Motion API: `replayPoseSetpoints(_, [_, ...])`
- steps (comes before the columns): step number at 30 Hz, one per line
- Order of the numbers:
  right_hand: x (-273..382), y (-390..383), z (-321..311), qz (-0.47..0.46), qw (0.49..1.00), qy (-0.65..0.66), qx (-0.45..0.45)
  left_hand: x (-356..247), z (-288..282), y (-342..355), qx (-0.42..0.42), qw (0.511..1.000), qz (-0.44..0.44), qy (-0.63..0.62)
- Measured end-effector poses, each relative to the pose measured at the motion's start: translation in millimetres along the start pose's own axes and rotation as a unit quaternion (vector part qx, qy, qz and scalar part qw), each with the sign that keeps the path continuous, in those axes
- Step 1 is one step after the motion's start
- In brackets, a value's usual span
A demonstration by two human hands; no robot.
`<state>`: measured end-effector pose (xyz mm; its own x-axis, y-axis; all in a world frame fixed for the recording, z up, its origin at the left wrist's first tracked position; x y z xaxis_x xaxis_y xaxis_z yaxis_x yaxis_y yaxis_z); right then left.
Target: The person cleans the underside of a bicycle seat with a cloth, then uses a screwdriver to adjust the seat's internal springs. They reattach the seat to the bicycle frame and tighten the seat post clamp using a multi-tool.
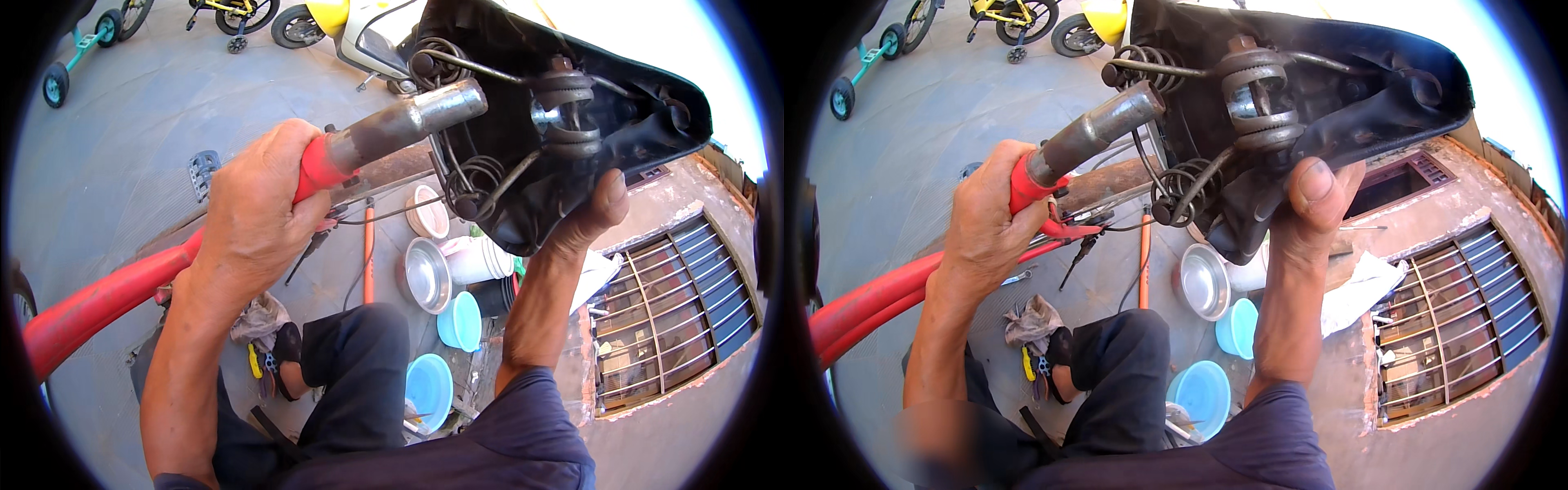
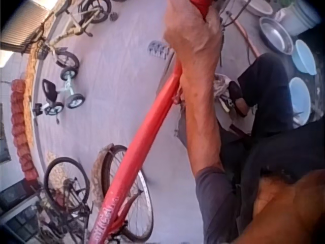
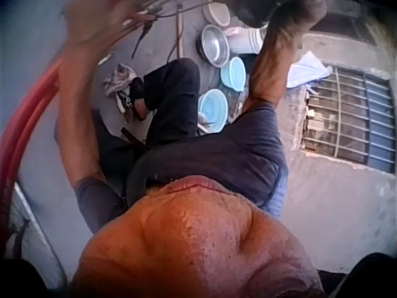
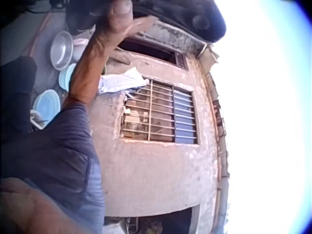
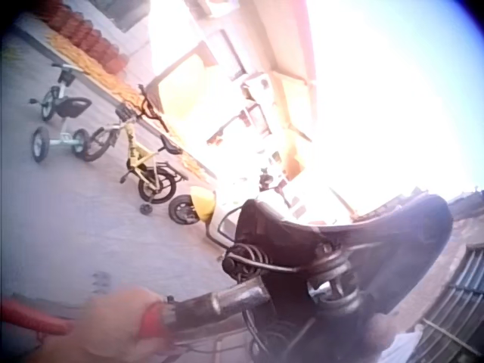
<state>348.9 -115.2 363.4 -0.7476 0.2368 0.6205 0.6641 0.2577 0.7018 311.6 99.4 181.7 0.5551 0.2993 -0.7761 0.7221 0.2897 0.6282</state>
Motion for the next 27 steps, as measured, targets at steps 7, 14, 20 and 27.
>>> replayPoseSetpoints(7, [29, 2, 48, -0.089, 0.99, -0.025, 0.102, -6, -2, 1, -0.03, 0.999, 0.032, -0.01])
replayPoseSetpoints(14, [31, -3, 58, -0.092, 0.99, -0.03, 0.1, -5, -3, 0, -0.019, 0.999, 0.028, 0.02])
replayPoseSetpoints(20, [30, 1, 58, -0.103, 0.99, -0.031, 0.087, -6, -5, 0, -0.025, 0.999, 0.041, 0.023])
replayPoseSetpoints(27, [34, -5, 47, -0.099, 0.988, -0.064, 0.099, -3, -4, -2, -0.012, 1.0, 0.005, -0.006])
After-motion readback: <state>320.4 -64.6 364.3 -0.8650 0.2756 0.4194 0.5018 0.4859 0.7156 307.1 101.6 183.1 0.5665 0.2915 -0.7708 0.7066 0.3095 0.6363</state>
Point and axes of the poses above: each hand's wrist, its own y-axis towards the middle knuckle, its own z-axis out of the palm, x = y × z, the point moved 6 cm from there along y, towards the middle knuckle, and after that the axes turned 2 degrees about -x, right-handed, at the moved point
